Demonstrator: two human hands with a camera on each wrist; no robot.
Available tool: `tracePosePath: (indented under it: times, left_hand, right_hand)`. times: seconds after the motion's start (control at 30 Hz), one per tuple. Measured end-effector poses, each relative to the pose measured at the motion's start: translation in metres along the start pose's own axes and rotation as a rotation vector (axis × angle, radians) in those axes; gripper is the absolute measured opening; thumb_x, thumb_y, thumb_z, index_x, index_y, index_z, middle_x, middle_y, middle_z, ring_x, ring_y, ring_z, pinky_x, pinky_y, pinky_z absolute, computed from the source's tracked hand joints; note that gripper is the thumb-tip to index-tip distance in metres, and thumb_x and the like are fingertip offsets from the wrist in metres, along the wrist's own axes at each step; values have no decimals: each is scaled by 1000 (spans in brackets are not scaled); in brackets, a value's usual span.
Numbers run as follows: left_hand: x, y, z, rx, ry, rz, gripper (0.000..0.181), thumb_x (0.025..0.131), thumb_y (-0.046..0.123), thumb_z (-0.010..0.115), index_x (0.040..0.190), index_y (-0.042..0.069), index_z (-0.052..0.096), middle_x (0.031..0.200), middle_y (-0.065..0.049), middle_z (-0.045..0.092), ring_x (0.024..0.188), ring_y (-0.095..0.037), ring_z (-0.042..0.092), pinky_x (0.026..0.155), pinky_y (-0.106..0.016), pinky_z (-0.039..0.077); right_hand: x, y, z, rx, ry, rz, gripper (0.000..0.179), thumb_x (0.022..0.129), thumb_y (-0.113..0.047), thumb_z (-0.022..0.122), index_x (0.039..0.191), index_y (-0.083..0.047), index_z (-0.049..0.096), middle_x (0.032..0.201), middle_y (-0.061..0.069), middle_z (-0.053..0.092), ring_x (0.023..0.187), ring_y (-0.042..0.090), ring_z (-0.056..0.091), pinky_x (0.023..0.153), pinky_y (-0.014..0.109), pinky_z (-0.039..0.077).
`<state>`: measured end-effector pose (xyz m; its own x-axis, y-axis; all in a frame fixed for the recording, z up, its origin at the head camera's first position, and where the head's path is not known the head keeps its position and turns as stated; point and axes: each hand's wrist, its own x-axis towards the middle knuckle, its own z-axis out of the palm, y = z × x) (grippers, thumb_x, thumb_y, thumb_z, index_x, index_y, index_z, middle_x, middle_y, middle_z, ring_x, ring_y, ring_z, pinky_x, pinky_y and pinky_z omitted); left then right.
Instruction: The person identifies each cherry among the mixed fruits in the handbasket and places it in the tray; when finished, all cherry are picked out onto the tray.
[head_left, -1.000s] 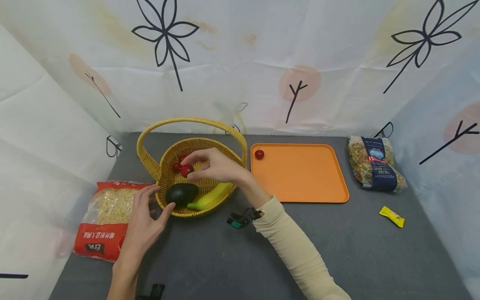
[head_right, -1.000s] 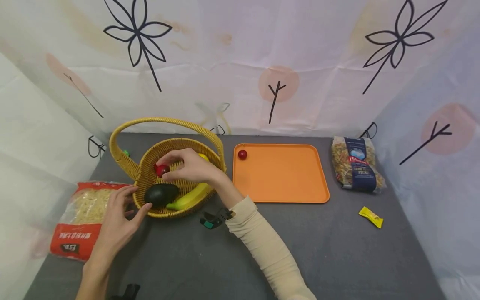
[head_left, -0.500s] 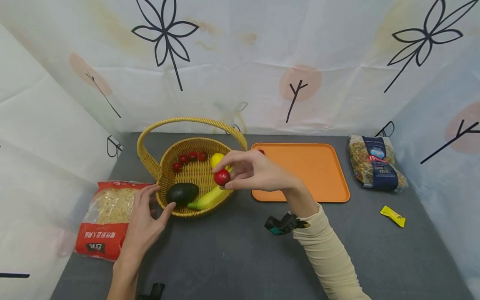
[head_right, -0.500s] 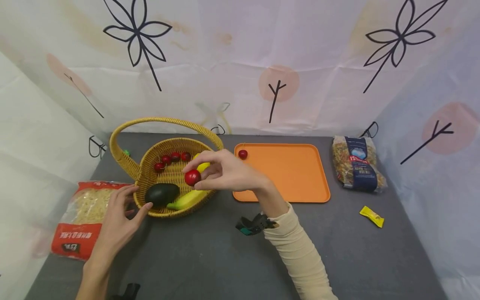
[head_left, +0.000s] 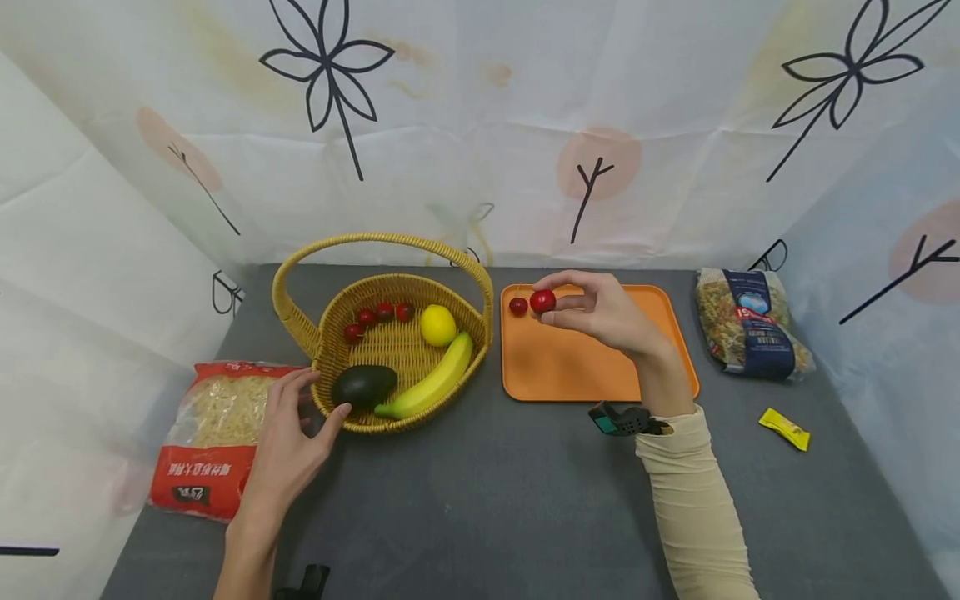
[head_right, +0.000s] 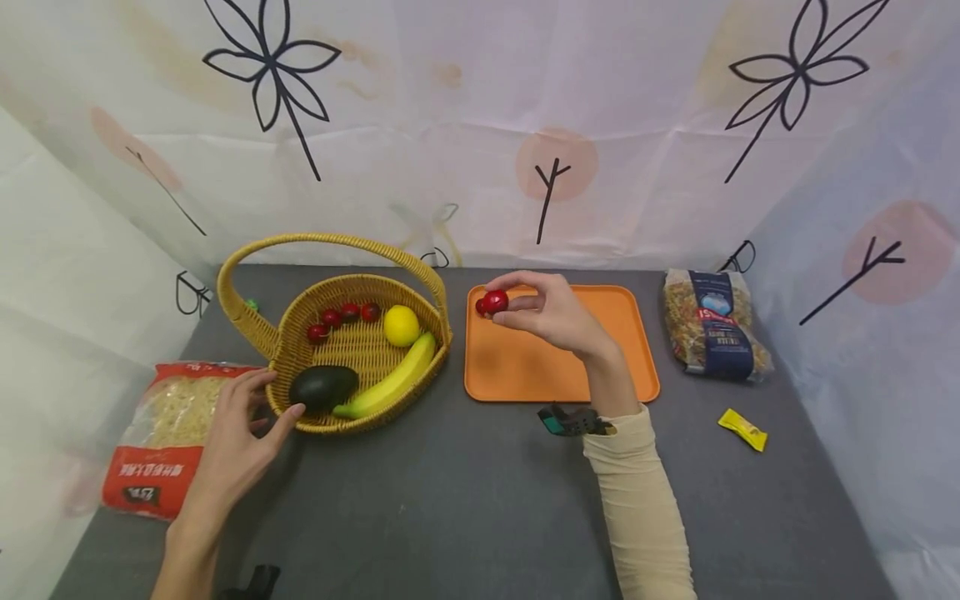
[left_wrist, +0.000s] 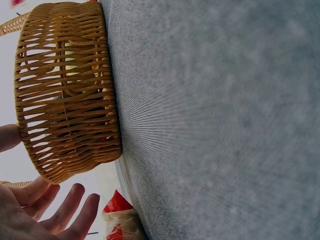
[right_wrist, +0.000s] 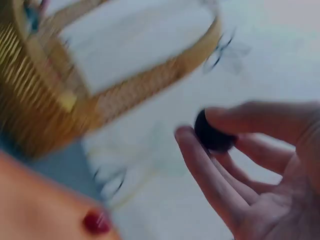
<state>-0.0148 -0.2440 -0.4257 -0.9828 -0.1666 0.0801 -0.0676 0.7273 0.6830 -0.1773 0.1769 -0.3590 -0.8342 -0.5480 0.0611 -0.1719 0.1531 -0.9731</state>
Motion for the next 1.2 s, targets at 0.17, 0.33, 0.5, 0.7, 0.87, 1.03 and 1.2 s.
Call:
tracePosePath:
  times: [0.17, 0.33, 0.5, 0.7, 0.87, 1.03, 1.2]
  left_hand:
    - [0, 0, 0, -7, 4, 2, 72, 100, 28, 78, 158, 2, 45, 162, -23, 42, 134, -44, 55, 103, -67, 58]
    - [1, 1, -1, -21, 0, 0, 72, 101, 28, 78, 158, 1, 44, 163, -24, 40, 135, -45, 54, 103, -69, 57]
    - [1, 1, -1, -22, -4, -3, 72, 101, 28, 78, 158, 1, 43, 163, -24, 40, 135, -46, 53, 104, -69, 57]
    - [1, 1, -1, -26, -2, -6, 73, 100, 29, 78, 158, 1, 43, 163, -24, 40, 136, -46, 53, 104, -69, 57]
    - [1, 1, -1, -27, -1, -6, 72, 100, 28, 78, 158, 1, 44, 162, -24, 41, 135, -45, 53, 104, -69, 57]
    - [1, 2, -1, -25, 0, -6, 72, 100, 27, 79, 158, 1, 44, 163, -24, 40, 135, -45, 54, 104, -69, 58]
    - [1, 2, -1, -22, -3, -11, 73, 100, 28, 78, 158, 1, 44, 163, -24, 40, 135, -45, 53, 104, -69, 58]
  right_hand:
    - [17, 45, -10, -109, 124, 168, 42, 101, -7, 74, 142, 0, 65, 146, 23, 66, 124, 33, 76, 96, 25, 64]
    - [32, 89, -16, -195, 176, 221, 41, 101, -5, 74, 141, 1, 67, 143, 26, 68, 132, 43, 70, 95, 25, 63]
    - [42, 117, -19, -279, 238, 212, 40, 100, -6, 76, 138, 3, 69, 136, 28, 73, 128, 43, 72, 87, 13, 54]
    - [45, 123, -20, -317, 249, 208, 39, 100, -5, 76, 138, 2, 69, 136, 28, 72, 125, 42, 71, 105, 40, 59]
    - [44, 121, -22, -314, 209, 212, 43, 101, -4, 74, 143, 2, 65, 143, 27, 68, 132, 43, 66, 115, 55, 53]
    - [41, 116, -24, -289, 187, 209, 48, 102, -6, 74, 147, 1, 61, 151, 25, 63, 141, 43, 61, 120, 57, 50]
    - [37, 108, -26, -264, 196, 195, 48, 103, -7, 73, 147, 3, 60, 153, 26, 61, 144, 46, 58, 120, 62, 49]
